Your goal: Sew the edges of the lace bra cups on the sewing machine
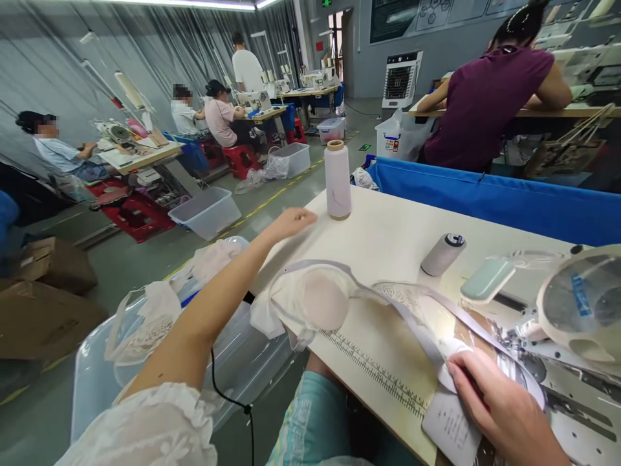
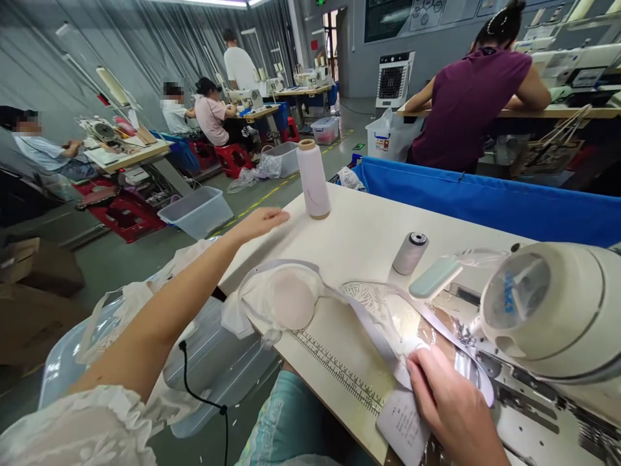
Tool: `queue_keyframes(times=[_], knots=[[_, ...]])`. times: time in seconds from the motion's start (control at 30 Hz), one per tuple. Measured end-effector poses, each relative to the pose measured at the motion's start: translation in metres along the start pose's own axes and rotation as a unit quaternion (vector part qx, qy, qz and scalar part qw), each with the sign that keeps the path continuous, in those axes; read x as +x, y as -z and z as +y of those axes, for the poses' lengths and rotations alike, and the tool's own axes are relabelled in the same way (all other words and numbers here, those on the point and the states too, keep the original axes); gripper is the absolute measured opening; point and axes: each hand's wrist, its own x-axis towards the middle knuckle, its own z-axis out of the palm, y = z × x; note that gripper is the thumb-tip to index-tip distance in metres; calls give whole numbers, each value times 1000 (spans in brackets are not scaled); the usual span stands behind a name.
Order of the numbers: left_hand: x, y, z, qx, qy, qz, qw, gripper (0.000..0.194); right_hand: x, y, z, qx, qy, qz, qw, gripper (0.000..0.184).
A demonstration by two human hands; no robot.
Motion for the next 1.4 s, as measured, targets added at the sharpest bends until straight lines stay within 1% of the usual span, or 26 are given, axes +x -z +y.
queue_keyframes(times=[0.03, 0.1, 0.17, 0.23, 0.3, 0.37, 0.43, 0.5, 0.57, 0.6, 0.67, 0.73, 0.83, 0.9, 1.03, 1.1, 1.17, 1.23, 1.3, 1.33, 1.4], knots=[[-28, 6, 0, 11, 21, -49, 999, 38, 0, 0, 0, 1, -1, 0, 1000, 28], [-77, 15, 0, -4, 68, -118, 991, 43, 1, 0, 1, 1, 0, -2, 1000, 29], [-110, 21, -1, -27, 102, -123, 987, 52, 2, 0, 1, 1, 2, -3, 1000, 28], [-124, 27, -3, -28, 122, -112, 986, 57, 3, 1, 1, 0, 7, 2, 1000, 29], [-124, 31, -7, -25, 122, -105, 987, 59, 4, 2, 0, -1, 11, 10, 1000, 29], [-118, 30, -13, -17, 106, -98, 989, 54, 4, 2, -3, -3, 15, 19, 1000, 29], [-113, 25, -20, 5, 85, -74, 994, 40, 4, 3, -5, -3, 18, 27, 999, 30], [-112, 18, -24, 18, 75, -64, 995, 24, 4, 3, -6, 1, 16, 30, 999, 29], [-116, 16, -26, 15, 68, -67, 995, 27, 4, 5, -9, 14, 7, 34, 999, 29], [-120, 19, -25, 9, 66, -73, 995, 30, 4, 6, -11, 26, 2, 37, 999, 29], [-129, 29, -21, -29, 64, -86, 994, 32, 5, 11, -19, 58, -1, 38, 998, 30], [-141, 44, -15, -108, 70, -90, 988, 34, 8, 17, -33, 90, 7, 24, 996, 30], [-158, 60, -5, -217, 91, -59, 970, 38, 23, 24, -61, 110, 28, 3, 994, 28], [-169, 63, 1, -266, 99, -38, 958, 37, 42, 24, -83, 118, 49, 20, 992, 26], [-184, 55, 8, -317, 76, -16, 945, 37, 103, 7, -127, 123, 115, 87, 982, 18], [-188, 49, 10, -324, 56, -10, 944, 39, 132, -3, -142, 110, 131, 90, 981, 15], [-190, 43, 11, -335, 40, -8, 941, 41, 150, -11, -150, 57, 132, 77, 987, 14], [-192, 35, 13, -355, 32, -13, 934, 42, 155, -14, -150, 5, 123, 97, 988, 14], [-192, 25, 14, -375, 30, -27, 926, 41, 147, -12, -147, -4, 111, 121, 986, 15], [-192, 19, 16, -383, 32, -35, 922, 40, 141, -10, -146, 19, 105, 119, 987, 16], [-192, 5, 19, -396, 39, -54, 916, 38, 125, -3, -145, 103, 95, 87, 986, 16]])
